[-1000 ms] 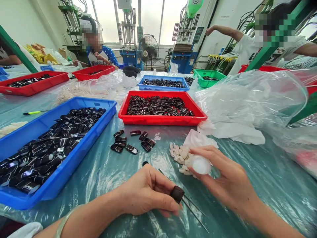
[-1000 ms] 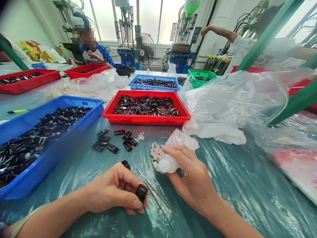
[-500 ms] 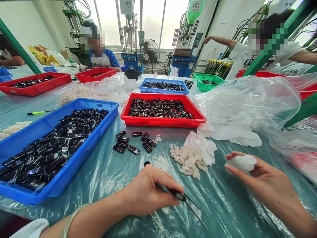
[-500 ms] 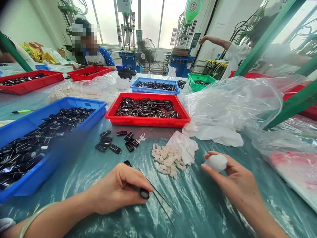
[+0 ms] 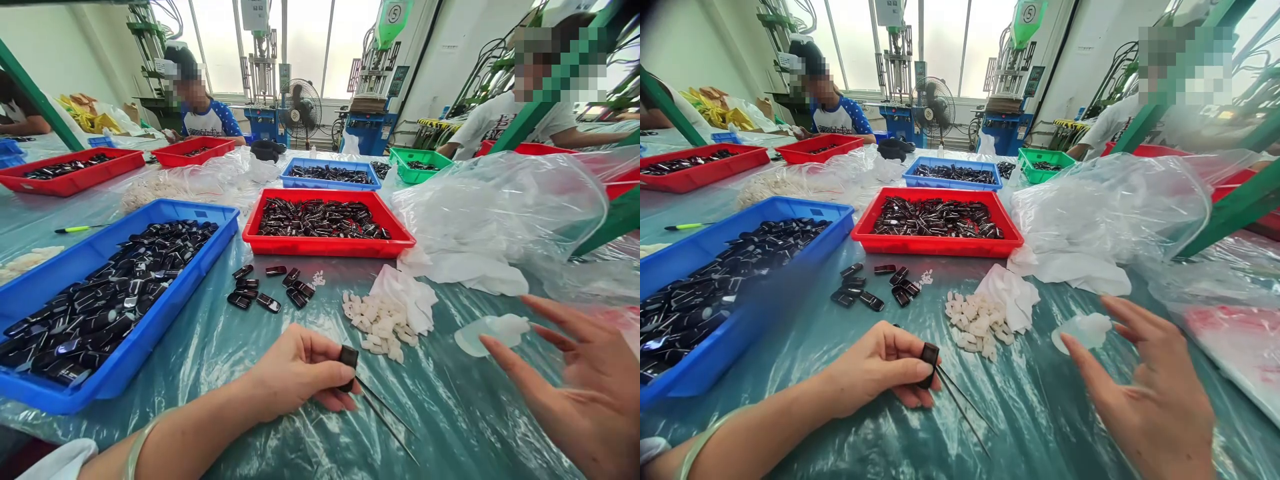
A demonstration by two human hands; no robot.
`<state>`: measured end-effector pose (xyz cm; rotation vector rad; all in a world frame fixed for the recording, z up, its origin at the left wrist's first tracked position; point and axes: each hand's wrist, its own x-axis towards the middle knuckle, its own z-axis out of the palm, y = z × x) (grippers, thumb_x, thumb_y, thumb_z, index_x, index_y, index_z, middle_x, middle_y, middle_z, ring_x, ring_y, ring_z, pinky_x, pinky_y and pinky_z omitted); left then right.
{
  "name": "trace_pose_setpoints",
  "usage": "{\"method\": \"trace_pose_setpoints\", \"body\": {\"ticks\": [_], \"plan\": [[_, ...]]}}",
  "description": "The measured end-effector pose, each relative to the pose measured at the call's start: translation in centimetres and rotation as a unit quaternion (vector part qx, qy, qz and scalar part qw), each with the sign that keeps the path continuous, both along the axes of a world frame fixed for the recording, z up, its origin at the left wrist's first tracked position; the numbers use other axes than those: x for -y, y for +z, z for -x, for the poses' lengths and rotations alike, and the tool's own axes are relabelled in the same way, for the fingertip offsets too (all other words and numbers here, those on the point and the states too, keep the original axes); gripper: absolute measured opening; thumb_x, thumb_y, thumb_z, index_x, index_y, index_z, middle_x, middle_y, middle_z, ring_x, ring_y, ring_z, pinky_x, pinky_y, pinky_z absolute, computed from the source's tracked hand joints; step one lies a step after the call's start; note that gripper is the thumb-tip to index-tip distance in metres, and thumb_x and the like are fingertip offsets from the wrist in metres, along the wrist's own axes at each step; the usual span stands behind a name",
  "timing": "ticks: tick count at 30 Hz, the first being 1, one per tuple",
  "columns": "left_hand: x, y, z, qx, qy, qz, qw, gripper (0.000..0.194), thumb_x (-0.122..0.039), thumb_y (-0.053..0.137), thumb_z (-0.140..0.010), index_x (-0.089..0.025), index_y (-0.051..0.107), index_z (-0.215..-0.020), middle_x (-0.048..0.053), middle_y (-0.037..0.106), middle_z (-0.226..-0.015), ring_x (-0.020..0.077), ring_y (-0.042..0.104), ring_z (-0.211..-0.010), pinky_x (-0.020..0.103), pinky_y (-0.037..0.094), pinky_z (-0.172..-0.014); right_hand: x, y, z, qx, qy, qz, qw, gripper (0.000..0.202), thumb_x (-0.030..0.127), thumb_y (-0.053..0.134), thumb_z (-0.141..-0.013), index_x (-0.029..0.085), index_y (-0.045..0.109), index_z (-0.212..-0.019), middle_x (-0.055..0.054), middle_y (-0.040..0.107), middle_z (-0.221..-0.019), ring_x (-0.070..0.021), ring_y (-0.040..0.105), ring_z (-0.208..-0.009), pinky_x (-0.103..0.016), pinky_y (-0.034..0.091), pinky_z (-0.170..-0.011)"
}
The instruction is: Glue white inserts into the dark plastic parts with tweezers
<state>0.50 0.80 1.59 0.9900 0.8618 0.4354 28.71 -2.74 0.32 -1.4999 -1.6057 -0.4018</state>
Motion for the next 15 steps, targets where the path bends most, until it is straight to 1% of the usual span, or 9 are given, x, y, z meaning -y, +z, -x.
{"method": "trace_pose_setpoints", "body": {"ticks": [1,2,3,4,6,8,10,12,15], "plan": [[0.0,0.0,0.0,0.003,0.0,0.001,1.0,0.032,-0.038,0.068,-0.064,-0.007,0.067,-0.072,0.009,0.066,-0.073,0.0136,0.063,-0.061,0.02,0.048,-0.055,0.2,0.4,1.0,0.051,0.028,0.01,0.998,0.042,0.016,0.069,-0.072,0.026,0.056,-0.111,-0.01,0.059,-0.107,-0.0268,0.057,-0.096,-0.04,0.045,-0.084],[0.0,-0.1,0.0,0.007,0.003,0.004,1.0,0.033,-0.039,0.067,-0.066,-0.007,0.067,-0.071,0.01,0.066,-0.073,0.0139,0.064,-0.061,0.019,0.048,-0.053,0.2,0.8,2.0,0.088,0.104,0.019,0.99,0.028,0.013,0.064,-0.077,0.026,0.059,-0.101,-0.007,0.062,-0.097,-0.0233,0.059,-0.089,-0.037,0.046,-0.081],[0.0,-0.2,0.0,0.013,0.006,0.009,1.0,0.035,-0.041,0.065,-0.067,-0.006,0.067,-0.07,0.011,0.067,-0.073,0.0143,0.064,-0.06,0.019,0.048,-0.052,0.2,1.1,3.0,0.107,0.187,0.033,0.976,0.021,0.011,0.061,-0.078,0.024,0.059,-0.094,-0.006,0.062,-0.089,-0.0215,0.06,-0.085,-0.035,0.047,-0.076],[-0.1,-0.2,0.0,0.02,0.012,0.015,1.0,0.036,-0.043,0.064,-0.069,-0.006,0.066,-0.07,0.011,0.067,-0.073,0.0148,0.065,-0.06,0.019,0.048,-0.051,0.0,1.3,4.1,0.124,0.229,0.037,0.965,0.019,0.01,0.059,-0.079,0.023,0.058,-0.093,-0.006,0.062,-0.086,-0.0207,0.059,-0.084,-0.034,0.047,-0.073],[-0.2,-0.4,0.0,0.036,0.023,0.031,0.999,0.04,-0.046,0.061,-0.071,-0.006,0.065,-0.072,0.013,0.068,-0.074,0.0157,0.065,-0.06,0.019,0.048,-0.049,-0.6,1.5,5.8,0.159,0.271,0.04,0.949,0.017,0.008,0.055,-0.081,0.021,0.057,-0.092,-0.004,0.062,-0.083,-0.0193,0.058,-0.083,-0.034,0.045,-0.072],[-0.2,-0.5,0.0,0.053,0.029,0.045,0.997,0.042,-0.048,0.059,-0.072,-0.006,0.065,-0.074,0.014,0.068,-0.074,0.0164,0.065,-0.059,0.019,0.048,-0.049,-1.2,1.3,7.1,0.182,0.284,0.057,0.94,0.014,0.007,0.051,-0.083,0.018,0.057,-0.089,-0.004,0.062,-0.083,-0.0188,0.056,-0.085,-0.034,0.043,-0.074],[-0.3,-0.6,0.0,0.064,0.034,0.054,0.996,0.045,-0.049,0.057,-0.074,-0.005,0.065,-0.075,0.014,0.068,-0.073,0.017,0.065,-0.058,0.021,0.049,-0.049,-1.7,0.9,8.0,0.214,0.28,0.102,0.93,0.014,0.009,0.046,-0.085,0.017,0.057,-0.085,-0.005,0.062,-0.082,-0.0189,0.055,-0.086,-0.034,0.042,-0.074],[-0.3,-0.7,0.0,0.068,0.037,0.06,0.995,0.047,-0.05,0.055,-0.074,-0.005,0.065,-0.075,0.015,0.067,-0.072,0.0175,0.065,-0.057,0.022,0.049,-0.049,-2.2,0.5,8.5,0.253,0.263,0.151,0.919,0.02,0.011,0.04,-0.087,0.018,0.058,-0.08,-0.005,0.061,-0.079,-0.0189,0.054,-0.083,-0.033,0.041,-0.071],[-0.4,-0.7,0.0,0.069,0.037,0.064,0.995,0.049,-0.051,0.054,-0.074,-0.004,0.065,-0.074,0.016,0.067,-0.072,0.0177,0.065,-0.056,0.023,0.048,-0.049,-2.7,0.0,9.0,0.283,0.244,0.183,0.909,0.027,0.008,0.037,-0.085,0.019,0.057,-0.071,-0.006,0.058,-0.075,-0.0184,0.052,-0.073,-0.031,0.04,-0.063]]}}
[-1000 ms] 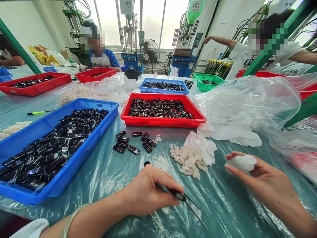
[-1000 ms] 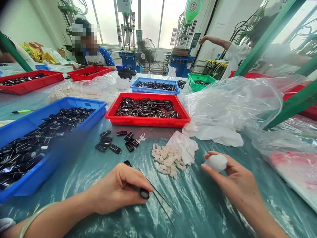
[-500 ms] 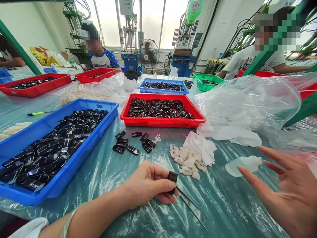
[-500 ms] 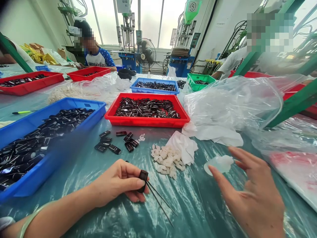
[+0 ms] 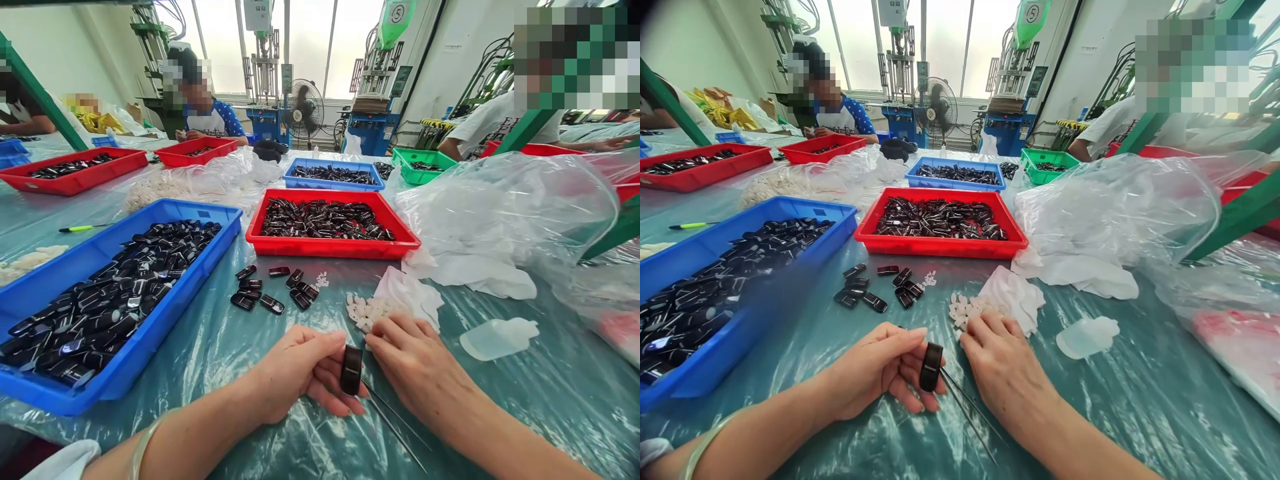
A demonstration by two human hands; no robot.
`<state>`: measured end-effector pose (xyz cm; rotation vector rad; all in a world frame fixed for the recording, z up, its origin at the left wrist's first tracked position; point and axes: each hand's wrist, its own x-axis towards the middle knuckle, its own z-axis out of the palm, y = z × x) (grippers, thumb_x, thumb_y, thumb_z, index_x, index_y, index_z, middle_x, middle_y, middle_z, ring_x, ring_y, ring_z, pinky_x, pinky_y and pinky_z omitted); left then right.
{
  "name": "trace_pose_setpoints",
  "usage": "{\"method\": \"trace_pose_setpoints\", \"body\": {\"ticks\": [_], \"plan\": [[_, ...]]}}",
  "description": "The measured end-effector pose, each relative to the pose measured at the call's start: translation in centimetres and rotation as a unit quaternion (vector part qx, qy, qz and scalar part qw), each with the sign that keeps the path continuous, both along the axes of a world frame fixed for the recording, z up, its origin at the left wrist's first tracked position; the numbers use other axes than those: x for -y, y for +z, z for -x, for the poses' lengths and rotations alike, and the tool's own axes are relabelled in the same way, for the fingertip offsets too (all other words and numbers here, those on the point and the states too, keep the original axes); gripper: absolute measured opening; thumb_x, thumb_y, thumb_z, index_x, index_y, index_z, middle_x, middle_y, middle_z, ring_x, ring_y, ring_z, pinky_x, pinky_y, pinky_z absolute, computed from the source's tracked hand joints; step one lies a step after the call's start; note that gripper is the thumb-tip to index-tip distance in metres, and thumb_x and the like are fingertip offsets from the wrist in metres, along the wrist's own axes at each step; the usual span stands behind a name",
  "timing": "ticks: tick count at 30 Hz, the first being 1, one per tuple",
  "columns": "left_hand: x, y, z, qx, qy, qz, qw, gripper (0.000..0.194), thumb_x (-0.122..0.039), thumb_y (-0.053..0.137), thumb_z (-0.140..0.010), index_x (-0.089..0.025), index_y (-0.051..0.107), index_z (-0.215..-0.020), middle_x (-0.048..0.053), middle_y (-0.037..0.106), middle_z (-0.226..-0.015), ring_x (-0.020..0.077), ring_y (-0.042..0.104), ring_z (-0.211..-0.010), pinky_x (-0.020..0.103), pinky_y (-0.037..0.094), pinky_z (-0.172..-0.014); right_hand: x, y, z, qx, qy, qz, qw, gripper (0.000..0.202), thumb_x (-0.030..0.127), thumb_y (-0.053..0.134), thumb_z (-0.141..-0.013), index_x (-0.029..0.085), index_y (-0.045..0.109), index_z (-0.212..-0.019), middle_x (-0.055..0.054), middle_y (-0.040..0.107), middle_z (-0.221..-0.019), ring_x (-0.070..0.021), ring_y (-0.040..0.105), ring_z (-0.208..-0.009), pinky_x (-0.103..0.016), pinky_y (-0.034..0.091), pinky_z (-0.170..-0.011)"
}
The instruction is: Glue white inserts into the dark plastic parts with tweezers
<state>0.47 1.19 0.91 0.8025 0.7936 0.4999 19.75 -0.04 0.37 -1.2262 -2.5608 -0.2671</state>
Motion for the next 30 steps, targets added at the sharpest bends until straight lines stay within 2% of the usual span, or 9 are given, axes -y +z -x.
{"method": "trace_pose_setpoints", "body": {"ticks": [4,8,10,13,15,18,21,27,30], "plan": [[0.0,0.0,0.0,0.003,-0.002,0.001,1.0,0.047,-0.05,0.055,-0.074,-0.004,0.065,-0.073,0.016,0.067,-0.073,0.0173,0.064,-0.056,0.023,0.048,-0.049,-0.2,-0.2,0.4,0.005,0.0,0.007,1.0,0.028,0.003,0.038,-0.081,0.018,0.053,-0.063,-0.007,0.057,-0.072,-0.0187,0.052,-0.069,-0.031,0.04,-0.058],[-0.1,0.1,0.0,0.007,-0.009,0.0,1.0,0.043,-0.047,0.056,-0.074,-0.005,0.065,-0.073,0.014,0.066,-0.073,0.0163,0.064,-0.058,0.021,0.049,-0.049,-0.1,0.0,0.4,-0.018,0.008,0.012,1.0,0.025,0.007,0.038,-0.083,0.018,0.052,-0.066,-0.007,0.06,-0.08,-0.0197,0.055,-0.077,-0.032,0.044,-0.062],[-0.1,0.2,0.0,0.007,-0.013,-0.001,1.0,0.041,-0.046,0.056,-0.074,-0.005,0.065,-0.073,0.014,0.066,-0.073,0.016,0.064,-0.058,0.02,0.048,-0.049,0.0,0.2,0.3,-0.064,0.018,0.01,0.998,0.022,0.009,0.039,-0.085,0.019,0.053,-0.072,-0.007,0.061,-0.084,-0.0196,0.056,-0.083,-0.032,0.046,-0.066],[0.0,0.1,0.0,-0.006,-0.018,-0.009,1.0,0.038,-0.044,0.059,-0.072,-0.006,0.065,-0.07,0.013,0.066,-0.073,0.0156,0.064,-0.059,0.019,0.048,-0.05,0.1,0.5,0.1,-0.176,0.035,0.022,0.984,0.015,0.01,0.042,-0.086,0.019,0.054,-0.081,-0.005,0.063,-0.082,-0.0165,0.059,-0.077,-0.029,0.049,-0.065],[0.1,0.1,0.0,-0.018,-0.025,-0.022,0.999,0.036,-0.042,0.062,-0.07,-0.007,0.065,-0.068,0.012,0.066,-0.072,0.0156,0.064,-0.06,0.019,0.048,-0.05,0.3,0.7,0.0,-0.239,0.031,0.052,0.969,0.013,0.011,0.046,-0.085,0.02,0.055,-0.081,-0.003,0.064,-0.078,-0.0139,0.061,-0.07,-0.025,0.05,-0.06],[0.2,0.2,0.0,-0.033,-0.041,-0.038,0.998,0.032,-0.04,0.064,-0.068,-0.008,0.067,-0.07,0.01,0.066,-0.074,0.0152,0.064,-0.063,0.019,0.049,-0.052,0.6,1.0,0.0,-0.303,-0.014,0.129,0.944,0.009,0.015,0.053,-0.082,0.021,0.056,-0.075,0.001,0.062,-0.069,-0.0118,0.059,-0.061,-0.021,0.049,-0.054],[0.2,0.3,-0.1,-0.051,-0.054,-0.043,0.996,0.03,-0.037,0.066,-0.066,-0.008,0.068,-0.074,0.009,0.066,-0.075,0.0132,0.063,-0.063,0.018,0.049,-0.054,0.9,1.0,-0.1,-0.367,-0.054,0.216,0.903,0.002,0.019,0.061,-0.077,0.02,0.06,-0.078,0.001,0.061,-0.068,-0.0121,0.058,-0.06,-0.022,0.05,-0.054],[0.3,0.2,-0.1,-0.051,-0.074,-0.056,0.994,0.028,-0.033,0.066,-0.067,-0.008,0.069,-0.079,0.008,0.065,-0.074,0.0133,0.063,-0.066,0.018,0.05,-0.057,0.7,0.8,-0.1,-0.504,-0.022,0.321,0.802,0.008,0.02,0.069,-0.071,0.022,0.071,-0.078,-0.001,0.062,-0.072,-0.0125,0.06,-0.066,-0.021,0.051,-0.055],[0.3,0.2,0.0,-0.045,-0.077,-0.056,0.994,0.027,-0.032,0.066,-0.068,-0.008,0.07,-0.079,0.008,0.066,-0.075,0.0138,0.064,-0.067,0.018,0.05,-0.057,0.5,1.1,-0.2,-0.515,-0.03,0.333,0.789,0.01,0.021,0.07,-0.071,0.024,0.073,-0.08,-0.002,0.066,-0.079,-0.0142,0.063,-0.071,-0.021,0.054,-0.06]]}}
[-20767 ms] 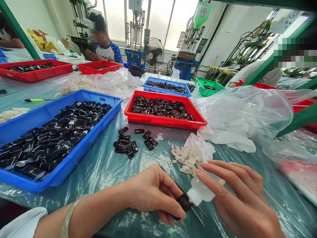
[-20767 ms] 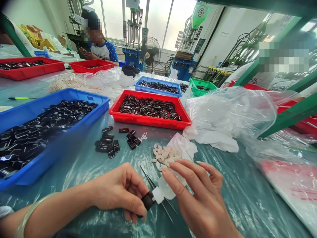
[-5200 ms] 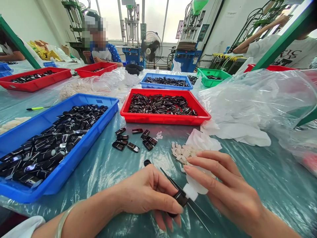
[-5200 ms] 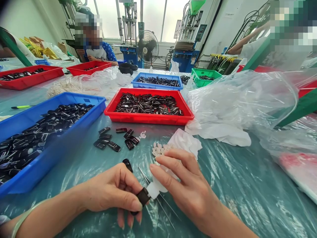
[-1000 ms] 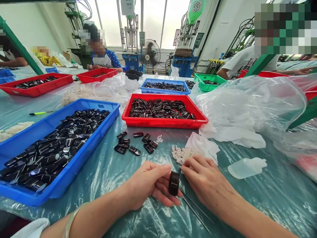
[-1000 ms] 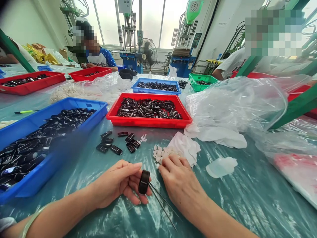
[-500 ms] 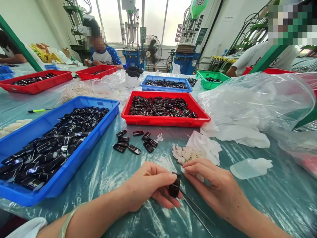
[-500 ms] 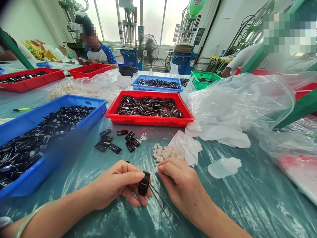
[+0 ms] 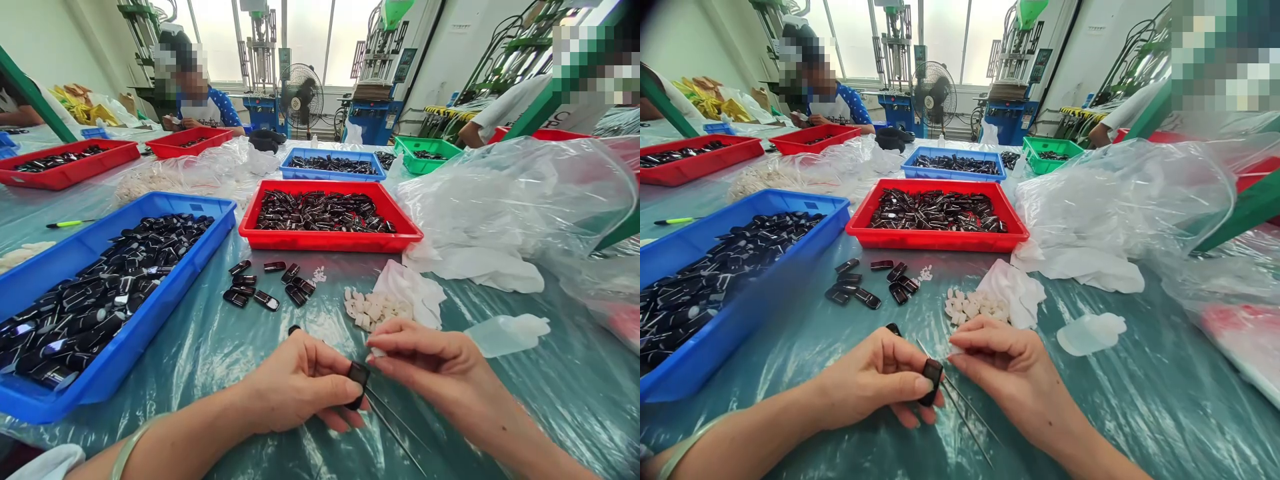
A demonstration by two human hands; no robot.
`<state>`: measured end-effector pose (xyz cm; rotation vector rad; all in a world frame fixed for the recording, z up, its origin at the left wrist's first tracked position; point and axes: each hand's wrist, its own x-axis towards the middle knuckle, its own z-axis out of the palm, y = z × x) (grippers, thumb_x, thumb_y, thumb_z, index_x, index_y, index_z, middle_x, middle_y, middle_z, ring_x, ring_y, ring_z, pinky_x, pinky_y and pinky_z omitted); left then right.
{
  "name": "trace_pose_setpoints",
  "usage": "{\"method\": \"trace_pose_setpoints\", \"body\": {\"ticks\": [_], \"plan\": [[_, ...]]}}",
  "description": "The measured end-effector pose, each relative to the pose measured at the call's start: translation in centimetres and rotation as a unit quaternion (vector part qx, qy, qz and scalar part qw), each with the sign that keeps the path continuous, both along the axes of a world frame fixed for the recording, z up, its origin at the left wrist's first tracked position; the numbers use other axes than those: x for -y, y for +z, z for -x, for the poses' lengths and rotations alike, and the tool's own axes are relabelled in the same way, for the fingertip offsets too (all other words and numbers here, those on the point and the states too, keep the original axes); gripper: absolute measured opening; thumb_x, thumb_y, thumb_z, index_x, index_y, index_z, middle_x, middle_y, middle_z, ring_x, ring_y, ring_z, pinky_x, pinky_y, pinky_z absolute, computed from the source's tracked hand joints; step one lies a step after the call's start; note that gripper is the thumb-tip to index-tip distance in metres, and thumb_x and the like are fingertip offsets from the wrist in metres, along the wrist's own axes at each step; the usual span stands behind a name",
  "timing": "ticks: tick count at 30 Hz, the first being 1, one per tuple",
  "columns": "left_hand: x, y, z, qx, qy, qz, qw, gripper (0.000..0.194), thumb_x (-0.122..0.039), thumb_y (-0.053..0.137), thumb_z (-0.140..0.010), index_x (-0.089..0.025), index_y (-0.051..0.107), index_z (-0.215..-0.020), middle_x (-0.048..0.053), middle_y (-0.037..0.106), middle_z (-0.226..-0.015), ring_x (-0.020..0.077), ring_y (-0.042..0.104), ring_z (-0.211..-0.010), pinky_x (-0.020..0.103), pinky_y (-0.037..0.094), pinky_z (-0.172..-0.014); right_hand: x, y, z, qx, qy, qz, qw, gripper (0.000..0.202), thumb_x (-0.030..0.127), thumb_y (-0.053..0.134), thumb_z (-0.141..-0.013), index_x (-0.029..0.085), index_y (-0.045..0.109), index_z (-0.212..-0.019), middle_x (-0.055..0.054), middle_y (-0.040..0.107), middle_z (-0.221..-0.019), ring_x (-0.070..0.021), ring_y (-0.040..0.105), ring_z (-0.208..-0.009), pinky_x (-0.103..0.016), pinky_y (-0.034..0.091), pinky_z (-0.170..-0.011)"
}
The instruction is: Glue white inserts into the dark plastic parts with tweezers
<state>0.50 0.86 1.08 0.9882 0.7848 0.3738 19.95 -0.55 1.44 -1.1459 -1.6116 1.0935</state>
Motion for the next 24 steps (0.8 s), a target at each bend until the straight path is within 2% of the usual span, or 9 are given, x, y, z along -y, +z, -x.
{"method": "trace_pose_setpoints", "body": {"ticks": [5,10,17,24], "plan": [[0.0,0.0,-0.1,-0.004,0.0,0.009,1.0,0.026,-0.03,0.066,-0.068,-0.008,0.07,-0.079,0.008,0.065,-0.075,0.0129,0.063,-0.066,0.018,0.05,-0.057,0.2,0.6,0.0,0.04,-0.015,-0.004,0.999,0.013,0.024,0.066,-0.075,0.027,0.074,-0.085,-0.004,0.071,-0.088,-0.0175,0.067,-0.081,-0.022,0.056,-0.067],[0.1,-0.1,-0.2,0.001,-0.007,0.007,1.0,0.024,-0.029,0.065,-0.069,-0.008,0.07,-0.079,0.007,0.064,-0.072,0.0119,0.062,-0.065,0.017,0.05,-0.057,0.8,0.5,0.3,0.018,-0.024,0.01,1.0,0.006,0.022,0.069,-0.072,0.025,0.074,-0.075,-0.003,0.071,-0.081,-0.0154,0.067,-0.074,-0.019,0.055,-0.066],[0.3,0.1,-0.3,-0.006,-0.016,-0.017,1.0,0.023,-0.028,0.064,-0.069,-0.011,0.071,-0.083,0.004,0.06,-0.066,0.0109,0.059,-0.065,0.018,0.048,-0.058,1.4,0.2,0.9,-0.026,-0.007,0.032,0.999,0.008,0.019,0.07,-0.071,0.026,0.073,-0.071,-0.003,0.071,-0.078,-0.0152,0.066,-0.07,-0.02,0.054,-0.059],[0.3,0.2,-0.4,-0.028,-0.013,-0.043,0.999,0.025,-0.03,0.062,-0.07,-0.013,0.072,-0.085,0.004,0.059,-0.065,0.0118,0.057,-0.064,0.021,0.048,-0.059,1.5,0.4,1.2,-0.008,0.015,-0.008,1.0,0.016,0.015,0.066,-0.074,0.029,0.074,-0.076,-0.001,0.069,-0.077,-0.0128,0.065,-0.067,-0.017,0.052,-0.057]]}}
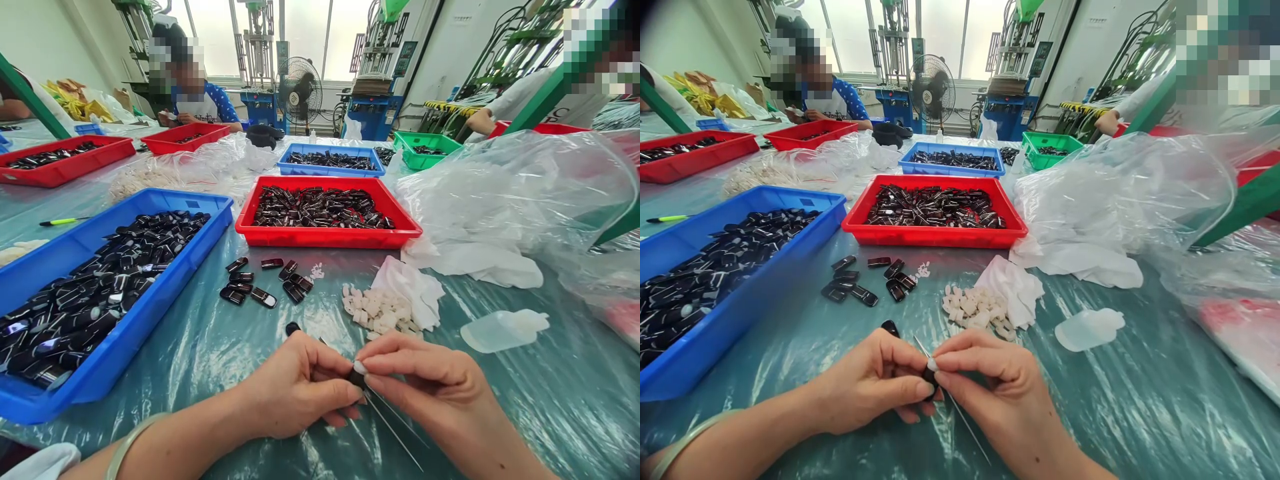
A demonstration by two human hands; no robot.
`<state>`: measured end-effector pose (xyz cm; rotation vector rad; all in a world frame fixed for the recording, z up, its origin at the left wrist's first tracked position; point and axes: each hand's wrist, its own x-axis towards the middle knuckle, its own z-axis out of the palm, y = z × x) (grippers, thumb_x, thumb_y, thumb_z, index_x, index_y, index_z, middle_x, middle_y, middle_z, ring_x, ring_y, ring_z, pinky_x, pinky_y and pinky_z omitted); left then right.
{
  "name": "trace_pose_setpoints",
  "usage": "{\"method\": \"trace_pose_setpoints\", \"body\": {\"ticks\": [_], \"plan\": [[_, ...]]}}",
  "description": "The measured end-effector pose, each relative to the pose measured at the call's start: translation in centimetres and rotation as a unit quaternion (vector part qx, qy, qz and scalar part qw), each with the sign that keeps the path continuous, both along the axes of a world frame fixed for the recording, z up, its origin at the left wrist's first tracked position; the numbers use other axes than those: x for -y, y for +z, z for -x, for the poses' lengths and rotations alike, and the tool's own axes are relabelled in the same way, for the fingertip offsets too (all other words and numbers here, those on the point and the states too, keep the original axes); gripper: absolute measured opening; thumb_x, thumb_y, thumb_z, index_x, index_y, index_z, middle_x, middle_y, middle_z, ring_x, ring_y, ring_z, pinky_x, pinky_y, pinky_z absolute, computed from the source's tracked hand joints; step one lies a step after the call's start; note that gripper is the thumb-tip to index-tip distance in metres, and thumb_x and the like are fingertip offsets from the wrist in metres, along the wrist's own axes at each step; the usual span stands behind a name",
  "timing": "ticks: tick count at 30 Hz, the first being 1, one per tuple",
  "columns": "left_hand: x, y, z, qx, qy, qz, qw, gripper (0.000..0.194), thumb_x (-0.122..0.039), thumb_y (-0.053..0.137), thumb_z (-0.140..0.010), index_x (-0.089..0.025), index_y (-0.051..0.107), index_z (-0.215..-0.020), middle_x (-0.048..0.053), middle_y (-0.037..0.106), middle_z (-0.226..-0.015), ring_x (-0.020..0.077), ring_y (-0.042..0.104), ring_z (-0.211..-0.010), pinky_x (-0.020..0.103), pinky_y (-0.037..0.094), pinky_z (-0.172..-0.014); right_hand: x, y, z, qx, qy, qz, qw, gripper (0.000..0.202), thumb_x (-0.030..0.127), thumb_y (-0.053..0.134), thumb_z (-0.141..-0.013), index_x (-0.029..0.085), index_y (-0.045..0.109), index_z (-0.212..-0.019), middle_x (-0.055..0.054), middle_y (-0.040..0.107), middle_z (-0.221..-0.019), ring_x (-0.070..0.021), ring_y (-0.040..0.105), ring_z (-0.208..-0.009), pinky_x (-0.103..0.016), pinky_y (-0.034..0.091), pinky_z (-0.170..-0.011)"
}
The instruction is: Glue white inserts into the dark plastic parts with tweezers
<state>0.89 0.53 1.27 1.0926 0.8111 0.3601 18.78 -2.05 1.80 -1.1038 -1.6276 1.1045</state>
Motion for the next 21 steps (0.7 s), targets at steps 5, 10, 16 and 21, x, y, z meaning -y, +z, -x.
{"method": "trace_pose_setpoints", "body": {"ticks": [5,10,16,21], "plan": [[0.03,-0.01,0.02,-0.012,0.0,-0.007,1.0,0.026,-0.031,0.061,-0.07,-0.012,0.072,-0.084,0.004,0.06,-0.063,0.0124,0.057,-0.063,0.024,0.049,-0.06,0.02,-0.12,0.03,0.05,0.014,-0.055,0.997,0.026,0.01,0.063,-0.076,0.032,0.072,-0.084,0.001,0.069,-0.081,-0.011,0.065,-0.069,-0.015,0.052,-0.059],[-0.01,0.1,0.02,-0.027,-0.003,-0.013,1.0,0.024,-0.029,0.059,-0.07,-0.01,0.071,-0.079,0.003,0.058,-0.062,0.0119,0.056,-0.062,0.023,0.049,-0.06,-0.18,-0.39,-0.18,0.097,0.034,-0.098,0.99,0.031,0.007,0.062,-0.076,0.033,0.071,-0.089,0.002,0.068,-0.081,-0.0098,0.064,-0.068,-0.015,0.051,-0.06],[0.04,-0.04,0.02,-0.028,-0.008,-0.002,1.0,0.022,-0.026,0.057,-0.069,-0.008,0.069,-0.075,0.004,0.059,-0.062,0.012,0.057,-0.061,0.025,0.05,-0.063,-0.13,-0.39,-0.25,0.101,0.06,-0.115,0.986,0.034,0.006,0.058,-0.079,0.034,0.07,-0.094,0.001,0.068,-0.083,-0.0109,0.064,-0.072,-0.017,0.052,-0.062],[0.1,-0.21,0.11,-0.037,-0.009,-0.005,0.999,0.021,-0.025,0.057,-0.068,-0.007,0.067,-0.074,0.005,0.06,-0.062,0.0127,0.058,-0.06,0.026,0.051,-0.063,-0.18,-0.32,-0.12,0.101,0.076,-0.131,0.983,0.034,0.006,0.056,-0.08,0.033,0.069,-0.095,0.0,0.068,-0.082,-0.0109,0.064,-0.071,-0.018,0.052,-0.062]]}}
